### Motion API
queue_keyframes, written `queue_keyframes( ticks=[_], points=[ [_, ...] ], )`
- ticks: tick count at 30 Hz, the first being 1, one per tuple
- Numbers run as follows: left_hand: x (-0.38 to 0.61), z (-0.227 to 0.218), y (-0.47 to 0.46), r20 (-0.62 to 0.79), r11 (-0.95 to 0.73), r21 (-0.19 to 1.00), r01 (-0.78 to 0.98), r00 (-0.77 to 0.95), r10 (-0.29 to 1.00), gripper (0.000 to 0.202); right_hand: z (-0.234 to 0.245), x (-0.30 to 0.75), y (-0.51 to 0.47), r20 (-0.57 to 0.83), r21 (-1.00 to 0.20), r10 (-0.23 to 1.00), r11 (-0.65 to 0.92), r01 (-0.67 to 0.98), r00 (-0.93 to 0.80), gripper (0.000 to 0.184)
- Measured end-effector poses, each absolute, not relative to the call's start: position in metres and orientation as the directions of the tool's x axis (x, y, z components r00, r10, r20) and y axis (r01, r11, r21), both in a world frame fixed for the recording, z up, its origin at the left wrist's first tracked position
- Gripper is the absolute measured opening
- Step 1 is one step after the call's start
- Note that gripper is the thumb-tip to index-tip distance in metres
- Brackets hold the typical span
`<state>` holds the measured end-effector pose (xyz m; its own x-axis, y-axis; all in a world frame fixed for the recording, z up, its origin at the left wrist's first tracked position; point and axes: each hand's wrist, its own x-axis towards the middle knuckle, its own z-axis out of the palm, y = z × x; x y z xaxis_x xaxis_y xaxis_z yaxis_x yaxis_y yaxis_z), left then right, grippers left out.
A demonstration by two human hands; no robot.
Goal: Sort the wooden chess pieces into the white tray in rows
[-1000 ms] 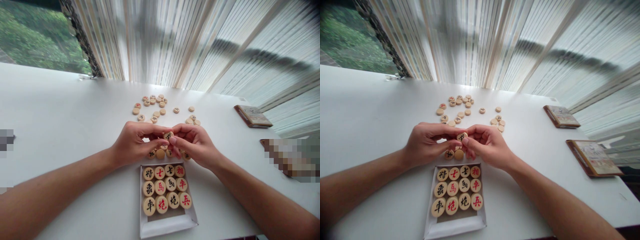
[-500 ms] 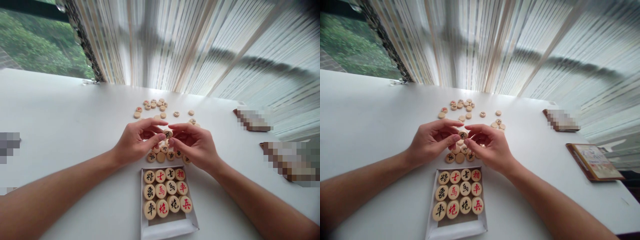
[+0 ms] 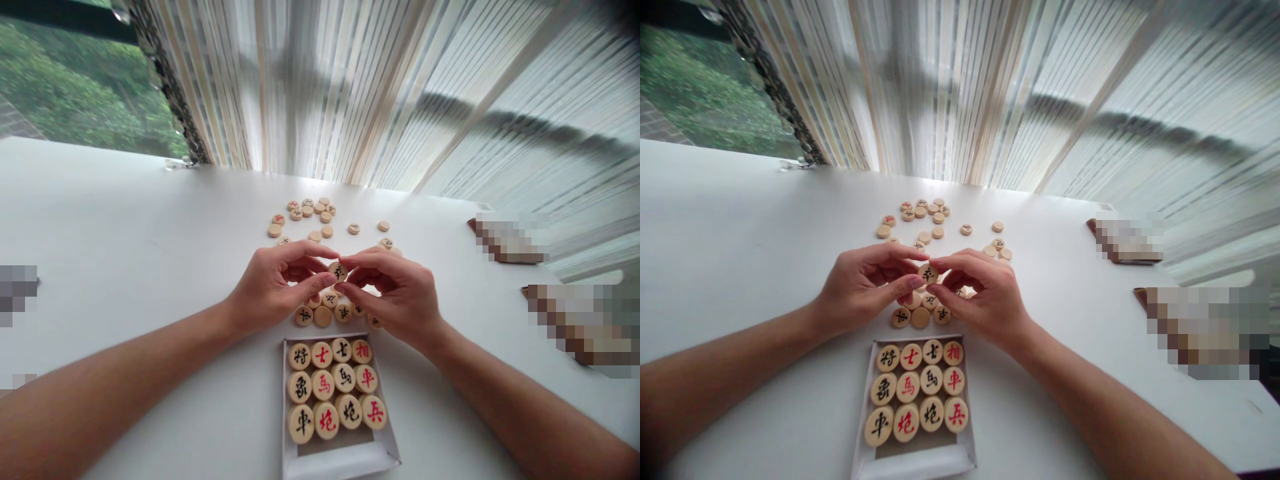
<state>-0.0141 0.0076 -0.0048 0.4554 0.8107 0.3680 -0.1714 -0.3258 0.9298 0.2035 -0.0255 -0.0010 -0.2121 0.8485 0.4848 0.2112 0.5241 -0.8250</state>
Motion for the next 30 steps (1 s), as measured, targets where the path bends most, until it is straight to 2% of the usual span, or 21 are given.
queue_keyframes(
  ticks=[7,14,18,25,30],
  points=[
    [-0.015,-0.004,0.009,0.37,-0.333,0.929,-0.161,0.46,0.807,0.026,0.002,0.202,-0.023,0.461,-0.834,0.86,0.504,0.224,-0.218,0.023],
    [-0.013,-0.002,0.009,0.398,-0.349,0.917,-0.193,0.483,0.78,0.02,0.005,0.202,-0.024,0.445,-0.818,0.865,0.498,0.286,-0.234,0.014],
    [-0.014,-0.005,0.008,0.4,-0.368,0.915,-0.165,0.481,0.78,0.022,0.01,0.201,-0.025,0.388,-0.859,0.887,0.446,0.25,-0.249,0.022],
    [-0.015,-0.007,0.008,0.415,-0.417,0.902,-0.114,0.496,0.763,0.037,0.015,0.197,-0.028,0.173,-0.97,0.946,0.212,0.12,-0.273,0.04],
    [-0.015,-0.005,0.008,0.425,-0.427,0.897,-0.116,0.492,0.76,0.035,0.015,0.198,-0.026,0.175,-0.977,0.929,0.204,0.057,-0.326,0.034]
  ],
)
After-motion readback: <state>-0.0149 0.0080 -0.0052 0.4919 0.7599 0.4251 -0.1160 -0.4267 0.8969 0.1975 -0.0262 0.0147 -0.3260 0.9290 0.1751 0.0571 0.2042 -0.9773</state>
